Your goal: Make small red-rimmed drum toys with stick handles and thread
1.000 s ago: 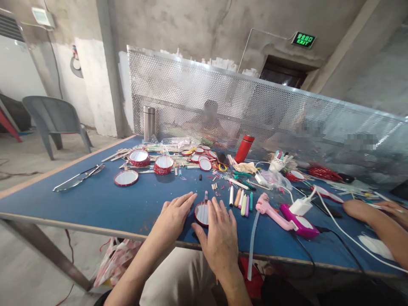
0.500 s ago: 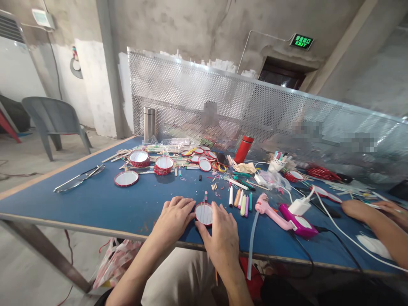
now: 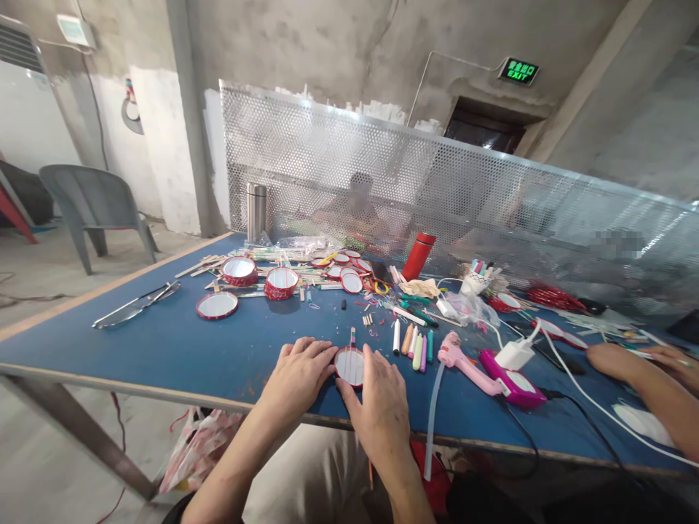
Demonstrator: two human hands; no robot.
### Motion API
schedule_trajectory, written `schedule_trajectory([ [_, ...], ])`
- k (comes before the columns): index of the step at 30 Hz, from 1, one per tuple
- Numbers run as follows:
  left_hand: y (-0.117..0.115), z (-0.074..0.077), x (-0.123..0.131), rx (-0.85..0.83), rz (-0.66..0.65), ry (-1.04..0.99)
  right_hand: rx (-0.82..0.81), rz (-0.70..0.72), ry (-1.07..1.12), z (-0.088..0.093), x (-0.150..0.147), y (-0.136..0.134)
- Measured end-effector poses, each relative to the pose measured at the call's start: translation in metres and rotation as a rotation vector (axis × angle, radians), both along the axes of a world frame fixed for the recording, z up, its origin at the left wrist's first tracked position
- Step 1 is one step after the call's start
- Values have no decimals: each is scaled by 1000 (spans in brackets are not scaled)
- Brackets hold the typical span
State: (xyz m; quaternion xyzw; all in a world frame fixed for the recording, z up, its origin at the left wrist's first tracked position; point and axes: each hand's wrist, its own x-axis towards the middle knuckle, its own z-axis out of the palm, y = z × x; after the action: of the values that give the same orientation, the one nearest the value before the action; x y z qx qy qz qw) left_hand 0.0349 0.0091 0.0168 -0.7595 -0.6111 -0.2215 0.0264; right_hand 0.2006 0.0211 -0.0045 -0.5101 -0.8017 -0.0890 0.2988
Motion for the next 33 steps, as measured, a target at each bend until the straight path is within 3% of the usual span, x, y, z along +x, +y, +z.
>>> schedule_trajectory([
  [33, -1, 2, 0, -12, -3, 0, 34, 33, 57, 3, -3, 0],
])
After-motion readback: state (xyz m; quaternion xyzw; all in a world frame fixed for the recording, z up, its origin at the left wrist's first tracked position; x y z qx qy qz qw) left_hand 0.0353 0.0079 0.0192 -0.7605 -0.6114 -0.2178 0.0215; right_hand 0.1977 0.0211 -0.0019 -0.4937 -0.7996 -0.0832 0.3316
